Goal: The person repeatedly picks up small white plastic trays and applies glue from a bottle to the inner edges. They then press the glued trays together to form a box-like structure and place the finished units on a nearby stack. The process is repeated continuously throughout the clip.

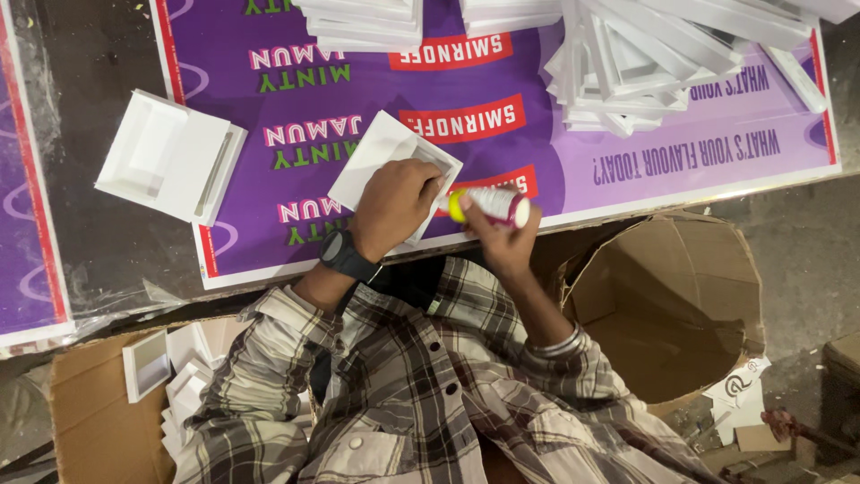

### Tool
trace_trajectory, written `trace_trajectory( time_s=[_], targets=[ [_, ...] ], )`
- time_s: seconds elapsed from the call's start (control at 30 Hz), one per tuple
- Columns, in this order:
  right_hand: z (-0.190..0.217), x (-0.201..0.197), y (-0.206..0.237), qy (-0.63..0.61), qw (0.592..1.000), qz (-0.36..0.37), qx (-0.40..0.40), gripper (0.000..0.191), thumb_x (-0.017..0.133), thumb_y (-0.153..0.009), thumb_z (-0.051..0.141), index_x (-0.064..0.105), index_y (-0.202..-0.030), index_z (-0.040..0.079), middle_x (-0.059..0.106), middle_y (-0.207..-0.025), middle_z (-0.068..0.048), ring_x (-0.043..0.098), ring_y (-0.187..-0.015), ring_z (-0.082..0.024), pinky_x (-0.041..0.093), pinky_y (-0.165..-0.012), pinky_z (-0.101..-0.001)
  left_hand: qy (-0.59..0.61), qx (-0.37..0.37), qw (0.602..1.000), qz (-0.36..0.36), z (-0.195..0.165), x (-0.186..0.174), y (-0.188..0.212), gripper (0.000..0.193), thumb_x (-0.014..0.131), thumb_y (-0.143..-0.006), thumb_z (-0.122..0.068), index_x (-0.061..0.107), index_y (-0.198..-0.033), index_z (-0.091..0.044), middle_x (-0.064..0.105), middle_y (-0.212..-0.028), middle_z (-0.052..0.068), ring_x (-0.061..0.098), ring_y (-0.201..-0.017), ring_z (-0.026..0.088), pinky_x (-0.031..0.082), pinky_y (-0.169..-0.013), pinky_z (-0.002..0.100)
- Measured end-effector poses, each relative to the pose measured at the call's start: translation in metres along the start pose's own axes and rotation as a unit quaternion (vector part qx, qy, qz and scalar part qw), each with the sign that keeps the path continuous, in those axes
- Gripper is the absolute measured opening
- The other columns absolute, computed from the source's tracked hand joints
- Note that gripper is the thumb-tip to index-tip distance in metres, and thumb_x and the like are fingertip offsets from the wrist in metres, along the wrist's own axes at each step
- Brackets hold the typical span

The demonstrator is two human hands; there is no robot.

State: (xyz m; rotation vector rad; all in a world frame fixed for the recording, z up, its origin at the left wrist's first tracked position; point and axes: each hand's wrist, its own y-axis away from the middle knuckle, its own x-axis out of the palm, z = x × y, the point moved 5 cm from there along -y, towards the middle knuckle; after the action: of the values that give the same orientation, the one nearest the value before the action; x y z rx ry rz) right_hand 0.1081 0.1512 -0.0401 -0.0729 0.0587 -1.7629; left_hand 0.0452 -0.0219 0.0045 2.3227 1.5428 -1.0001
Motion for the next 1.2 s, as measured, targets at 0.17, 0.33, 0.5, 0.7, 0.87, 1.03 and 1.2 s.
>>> trace_trajectory(
  time_s=[0.17, 0.33, 0.5, 0.7, 0.87, 1.03, 1.2],
  targets=[
    [-0.01, 0.004, 0.02, -0.008, 1.0, 0.014, 0.01, 0.024, 0.08, -0.095, 0.013, 0.069, -0.099, -0.008, 0.074, -0.082, -0.015, 0.072, -0.064, -0.016, 0.06, -0.054, -0.0269, -0.007, -0.003, 1.0, 0.007, 0.004, 0.002, 0.0, 0.018, 0.063, -0.096, -0.015, 0.071, -0.088, 0.0, 0.068, -0.083, 0.021, 0.065, -0.08, 0.041, 0.048, -0.072, 0.053],
    [-0.01, 0.011, 0.036, 0.022, 0.999, 0.042, -0.012, 0.025, 0.081, -0.091, 0.01, 0.068, -0.104, -0.008, 0.074, -0.082, -0.014, 0.073, -0.066, -0.016, 0.06, -0.054, -0.0262, 0.001, 0.011, 1.0, 0.0, 0.002, 0.002, -0.001, 0.018, 0.063, -0.095, -0.015, 0.071, -0.088, 0.0, 0.068, -0.082, 0.021, 0.065, -0.079, 0.041, 0.048, -0.072, 0.053],
    [0.009, -0.029, 0.024, -0.03, 0.996, -0.079, 0.016, 0.026, 0.079, -0.093, 0.011, 0.065, -0.105, -0.007, 0.075, -0.091, -0.015, 0.074, -0.072, -0.017, 0.06, -0.057, -0.0273, -0.027, 0.006, 0.998, 0.064, -0.007, -0.023, 0.009, 0.021, 0.069, -0.095, -0.021, 0.072, -0.099, -0.001, 0.069, -0.093, 0.016, 0.066, -0.083, 0.036, 0.05, -0.073, 0.048],
    [0.043, -0.071, 0.017, 0.012, 0.989, -0.149, 0.005, 0.026, 0.079, -0.098, 0.015, 0.062, -0.102, -0.004, 0.07, -0.087, -0.013, 0.066, -0.065, -0.014, 0.054, -0.06, -0.0267, -0.246, 0.153, 0.943, 0.167, -0.022, -0.034, 0.038, 0.018, 0.078, -0.075, -0.019, 0.077, -0.09, -0.01, 0.072, -0.09, 0.005, 0.064, -0.1, 0.024, 0.039, -0.097, 0.049],
    [0.038, -0.061, 0.016, 0.006, 0.991, -0.133, 0.01, 0.028, 0.081, -0.093, 0.017, 0.063, -0.102, -0.003, 0.071, -0.086, -0.012, 0.068, -0.067, -0.014, 0.057, -0.059, -0.0261, -0.194, 0.064, 0.976, 0.075, -0.025, 0.006, 0.016, 0.017, 0.075, -0.088, -0.023, 0.076, -0.091, -0.005, 0.072, -0.086, 0.008, 0.061, -0.095, 0.024, 0.037, -0.092, 0.046],
    [0.024, -0.04, 0.008, 0.02, 0.993, -0.107, 0.035, 0.027, 0.082, -0.09, 0.018, 0.066, -0.098, -0.003, 0.074, -0.083, -0.012, 0.071, -0.064, -0.014, 0.059, -0.057, -0.0257, -0.114, -0.003, 0.993, 0.039, -0.022, 0.011, 0.009, 0.016, 0.069, -0.094, -0.019, 0.078, -0.087, -0.009, 0.072, -0.082, 0.006, 0.061, -0.092, 0.027, 0.036, -0.086, 0.046],
    [0.019, -0.021, -0.007, 0.023, 0.997, -0.07, 0.023, 0.024, 0.08, -0.094, 0.016, 0.069, -0.099, -0.005, 0.072, -0.081, -0.011, 0.066, -0.063, -0.012, 0.055, -0.056, -0.0249, -0.108, 0.001, 0.994, 0.004, -0.025, 0.007, 0.014, 0.014, 0.065, -0.094, -0.014, 0.077, -0.092, -0.008, 0.073, -0.085, 0.007, 0.062, -0.095, 0.027, 0.035, -0.087, 0.048]
  ],
)
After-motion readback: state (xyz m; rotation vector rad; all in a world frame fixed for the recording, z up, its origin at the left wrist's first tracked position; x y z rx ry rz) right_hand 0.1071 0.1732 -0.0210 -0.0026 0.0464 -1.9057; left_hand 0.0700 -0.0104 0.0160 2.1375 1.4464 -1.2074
